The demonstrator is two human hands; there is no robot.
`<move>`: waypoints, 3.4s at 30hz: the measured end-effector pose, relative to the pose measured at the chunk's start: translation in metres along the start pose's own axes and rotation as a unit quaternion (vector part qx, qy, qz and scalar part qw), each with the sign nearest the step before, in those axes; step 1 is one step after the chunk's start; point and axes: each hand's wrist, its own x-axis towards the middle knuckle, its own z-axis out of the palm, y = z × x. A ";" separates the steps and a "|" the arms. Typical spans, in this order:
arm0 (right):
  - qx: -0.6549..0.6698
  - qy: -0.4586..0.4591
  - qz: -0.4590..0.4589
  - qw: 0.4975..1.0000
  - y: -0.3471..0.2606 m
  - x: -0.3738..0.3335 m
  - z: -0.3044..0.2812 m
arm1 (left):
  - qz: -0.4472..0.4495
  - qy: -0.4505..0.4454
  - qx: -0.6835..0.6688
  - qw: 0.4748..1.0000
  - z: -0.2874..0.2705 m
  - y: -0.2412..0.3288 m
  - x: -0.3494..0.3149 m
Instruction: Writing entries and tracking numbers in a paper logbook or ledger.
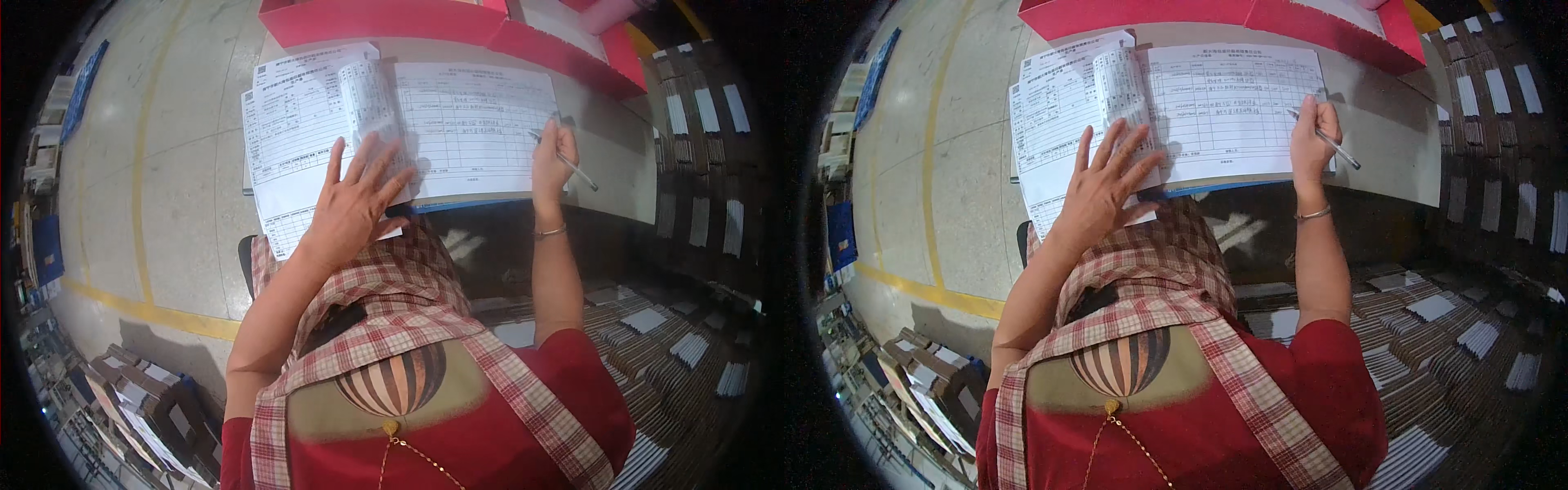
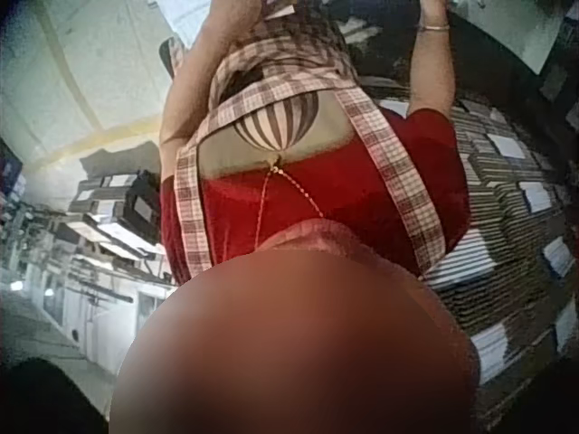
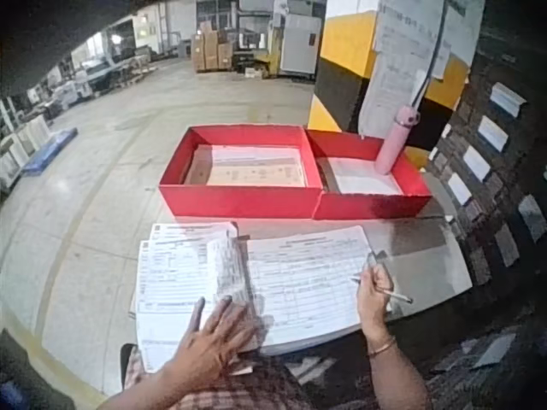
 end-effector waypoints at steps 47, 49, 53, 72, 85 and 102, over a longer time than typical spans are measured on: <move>-0.056 0.039 -0.114 0.991 -0.031 0.020 -0.009 | 0.015 0.095 -0.108 0.990 0.015 0.008 -0.009; -0.091 0.083 -0.134 0.983 -0.011 0.031 -0.029 | 0.016 0.084 -0.103 0.991 0.014 0.009 -0.008; 0.059 0.112 0.047 0.991 0.009 0.036 -0.048 | 0.018 0.084 -0.102 0.991 0.012 0.010 -0.008; 0.142 -0.139 -0.043 0.979 -0.077 -0.012 0.094 | 0.005 0.141 0.014 0.990 -0.011 0.010 0.053; -0.039 -0.161 -0.177 0.970 -0.091 -0.023 0.138 | -0.059 0.113 -0.018 0.992 0.000 0.005 0.048; -0.048 -0.167 -0.181 0.968 -0.090 -0.023 0.143 | -0.073 0.067 0.051 0.994 -0.002 0.011 0.055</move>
